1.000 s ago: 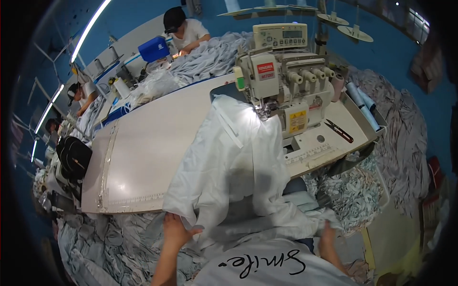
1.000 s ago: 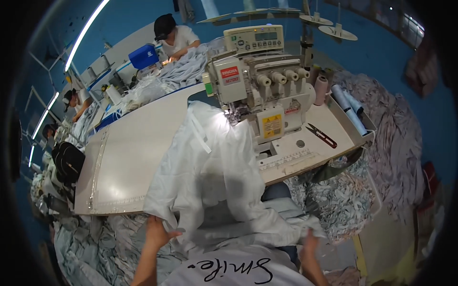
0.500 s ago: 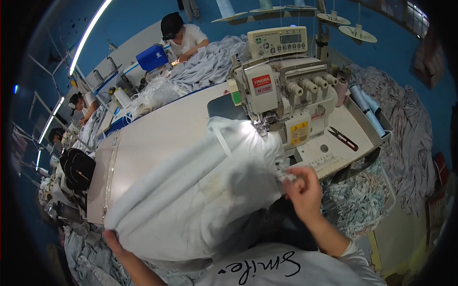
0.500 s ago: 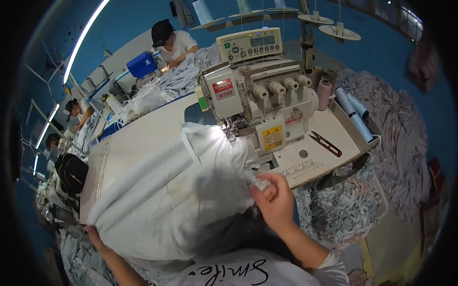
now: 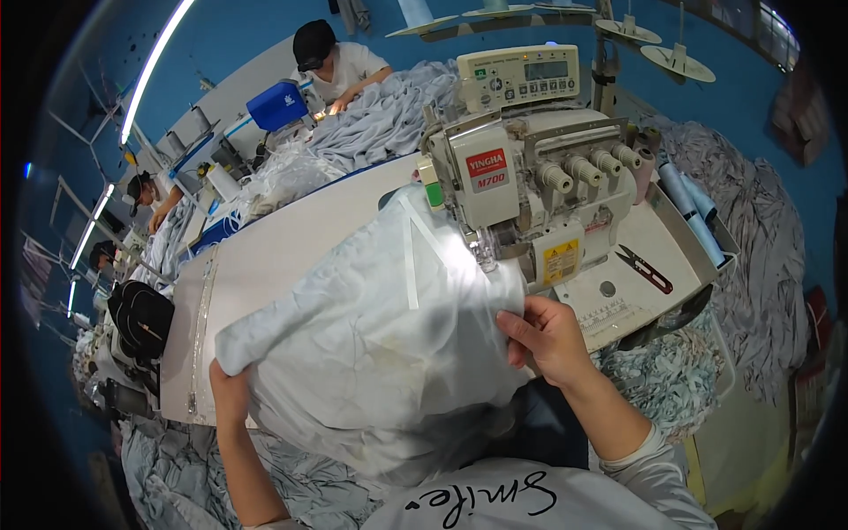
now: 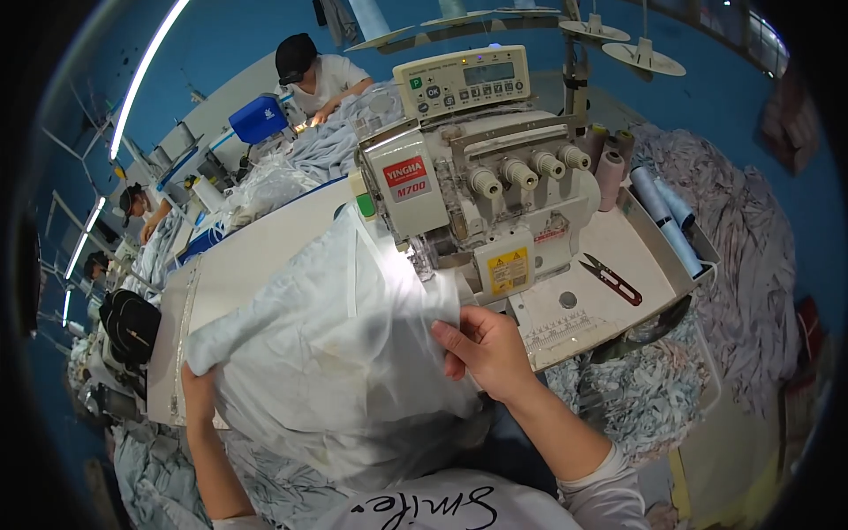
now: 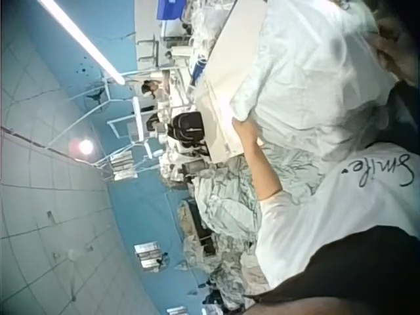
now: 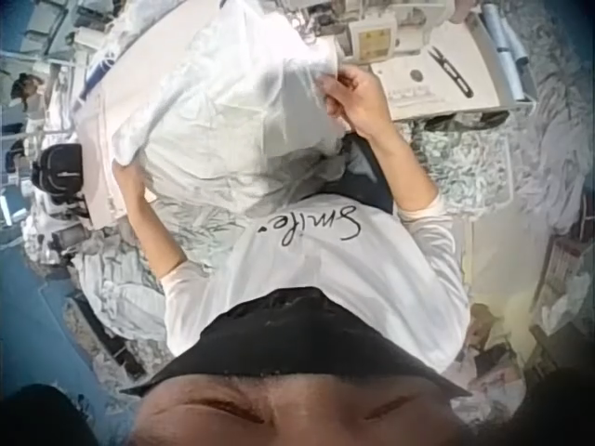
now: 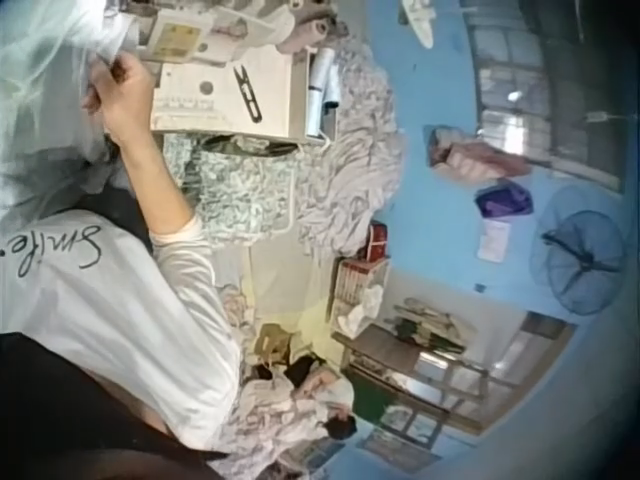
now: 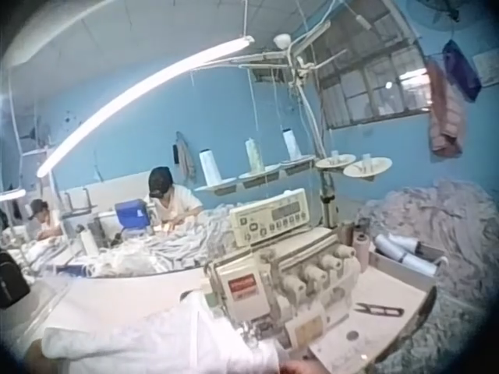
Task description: Sewing fabric edges using an industrial sewing machine to assemble pillowcases.
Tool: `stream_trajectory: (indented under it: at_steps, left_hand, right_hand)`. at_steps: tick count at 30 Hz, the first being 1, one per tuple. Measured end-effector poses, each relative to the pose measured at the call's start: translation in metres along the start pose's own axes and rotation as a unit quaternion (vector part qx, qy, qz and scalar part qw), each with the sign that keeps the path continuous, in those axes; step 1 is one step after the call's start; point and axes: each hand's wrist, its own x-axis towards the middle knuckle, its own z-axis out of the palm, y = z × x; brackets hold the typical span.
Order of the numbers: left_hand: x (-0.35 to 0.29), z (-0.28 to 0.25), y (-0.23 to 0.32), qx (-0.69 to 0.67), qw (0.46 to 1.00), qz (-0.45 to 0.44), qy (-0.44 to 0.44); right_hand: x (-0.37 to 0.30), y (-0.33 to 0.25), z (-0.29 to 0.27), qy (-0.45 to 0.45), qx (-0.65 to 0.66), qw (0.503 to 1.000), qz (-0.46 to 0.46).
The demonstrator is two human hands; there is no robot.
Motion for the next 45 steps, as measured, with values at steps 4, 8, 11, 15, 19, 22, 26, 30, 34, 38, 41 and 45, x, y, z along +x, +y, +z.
stream_trajectory:
  at_steps: [4, 8, 11, 15, 19, 22, 26, 30, 34, 38, 41, 45]
  left_hand:
    - [0.021, 0.002, 0.015, -0.089, 0.995, -0.022, 0.037]
    - [0.044, 0.002, 0.019, -0.206, 0.978, 0.008, 0.034]
    - [0.065, -0.002, 0.027, -0.223, 0.972, 0.038, 0.056]
    - [0.107, -0.002, 0.051, -0.261, 0.959, 0.046, 0.095]
    - [0.131, 0.006, 0.077, -0.234, 0.965, 0.047, 0.104]
    - [0.152, 0.0, 0.097, -0.227, 0.965, 0.085, 0.105]
    - [0.196, -0.013, 0.105, -0.188, 0.967, 0.096, 0.139]
    - [0.226, -0.02, 0.134, -0.151, 0.965, 0.089, 0.193]
    - [0.251, -0.02, 0.167, -0.131, 0.962, 0.087, 0.223]
    - [0.275, -0.03, 0.195, -0.129, 0.962, 0.111, 0.212]
    - [0.292, -0.028, 0.204, -0.119, 0.959, 0.117, 0.228]
    - [0.307, -0.075, 0.132, 0.125, 0.949, 0.183, 0.226]
  right_hand:
    - [0.002, -0.001, -0.002, 0.002, -0.007, 1.0, -0.009]
    - [0.003, -0.004, -0.004, -0.018, -0.002, 1.0, 0.003]
    - [0.004, -0.005, -0.006, -0.018, -0.007, 1.0, 0.008]
    - [0.003, -0.005, -0.006, -0.01, -0.019, 1.0, 0.011]
    - [0.005, -0.005, -0.005, -0.009, -0.01, 1.0, 0.013]
    - [0.004, -0.006, -0.003, -0.015, -0.003, 1.0, 0.014]
    - [0.004, -0.006, -0.004, -0.014, -0.011, 1.0, 0.012]
    - [0.004, -0.007, -0.005, -0.011, -0.016, 1.0, 0.015]
    - [0.004, -0.009, -0.004, -0.01, -0.031, 0.999, 0.02]
    - [0.004, -0.008, -0.004, -0.009, -0.03, 0.999, 0.022]
    - [0.004, -0.01, -0.005, -0.016, -0.04, 0.999, 0.025]
    - [-0.001, -0.012, 0.004, -0.039, -0.021, 0.999, 0.019]
